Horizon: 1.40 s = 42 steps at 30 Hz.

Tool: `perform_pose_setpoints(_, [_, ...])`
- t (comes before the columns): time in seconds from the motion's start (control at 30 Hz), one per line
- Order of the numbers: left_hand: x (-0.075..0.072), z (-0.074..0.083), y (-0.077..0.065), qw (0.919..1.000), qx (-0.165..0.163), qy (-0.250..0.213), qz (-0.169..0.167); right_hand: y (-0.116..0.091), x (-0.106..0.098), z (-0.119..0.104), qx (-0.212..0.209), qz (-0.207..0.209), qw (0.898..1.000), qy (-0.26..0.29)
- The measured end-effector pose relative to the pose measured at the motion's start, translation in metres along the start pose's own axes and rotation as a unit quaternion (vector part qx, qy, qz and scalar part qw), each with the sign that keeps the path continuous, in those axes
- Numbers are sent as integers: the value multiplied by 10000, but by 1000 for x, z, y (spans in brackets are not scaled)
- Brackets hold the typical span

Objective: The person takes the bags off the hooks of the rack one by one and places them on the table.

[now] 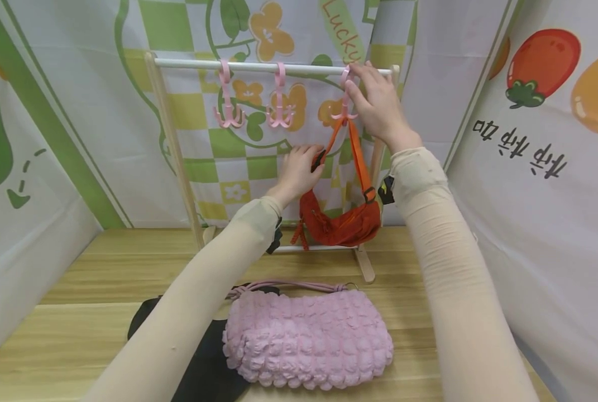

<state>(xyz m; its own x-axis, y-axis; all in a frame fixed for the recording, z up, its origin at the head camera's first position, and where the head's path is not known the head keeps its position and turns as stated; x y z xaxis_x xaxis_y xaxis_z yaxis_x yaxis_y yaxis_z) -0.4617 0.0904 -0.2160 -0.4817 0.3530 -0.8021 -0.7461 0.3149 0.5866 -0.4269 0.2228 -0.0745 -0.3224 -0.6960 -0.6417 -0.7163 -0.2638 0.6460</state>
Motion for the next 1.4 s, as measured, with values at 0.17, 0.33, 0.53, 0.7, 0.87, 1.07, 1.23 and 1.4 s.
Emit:
perform_pose_setpoints(0.17, [4,1,0,9999,65,17,-102,1,-2,-1,-19,9,10000,-58])
perform_pose_setpoints(0.33, [9,0,1,9996,13,-122,-253,3,-3,-1,-47,-35,10000,-47])
perform_pose_setpoints(0.53, [11,-2,2,9990,-35,-282,-347,8,-8,1,106,-94,9999,-3])
perform_pose_setpoints(0.7, [11,-5,0,9987,-94,-370,-333,9,-10,2,259,-152,9995,-7])
perform_pose_setpoints(0.87, [12,-9,-1,9981,-171,-494,-337,8,-10,2,320,-192,9993,30])
perform_pose_setpoints(1.07, [13,-12,-1,9962,-354,-688,-394,7,-10,3,398,-271,9988,128])
perform_pose_setpoints(1.23, [13,-14,-1,9939,-430,-935,-397,6,-10,5,489,-271,9981,262])
perform_pose_setpoints(1.4, [13,-16,-2,9908,-482,-1198,-404,6,-9,6,480,-289,9982,232])
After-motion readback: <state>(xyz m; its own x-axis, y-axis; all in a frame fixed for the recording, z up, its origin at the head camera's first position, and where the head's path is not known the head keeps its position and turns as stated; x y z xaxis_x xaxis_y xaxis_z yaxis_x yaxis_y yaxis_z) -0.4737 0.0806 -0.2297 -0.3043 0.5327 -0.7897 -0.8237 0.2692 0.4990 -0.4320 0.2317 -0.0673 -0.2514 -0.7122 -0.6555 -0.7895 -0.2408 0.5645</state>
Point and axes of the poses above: each hand's wrist, its own y-axis towards the middle knuckle, its own x-axis out of the palm, z = x × y, the point moved 8 cm from there along y, towards the middle knuckle, and after that the axes turned 10 degrees about y, right-handed, at the moved point
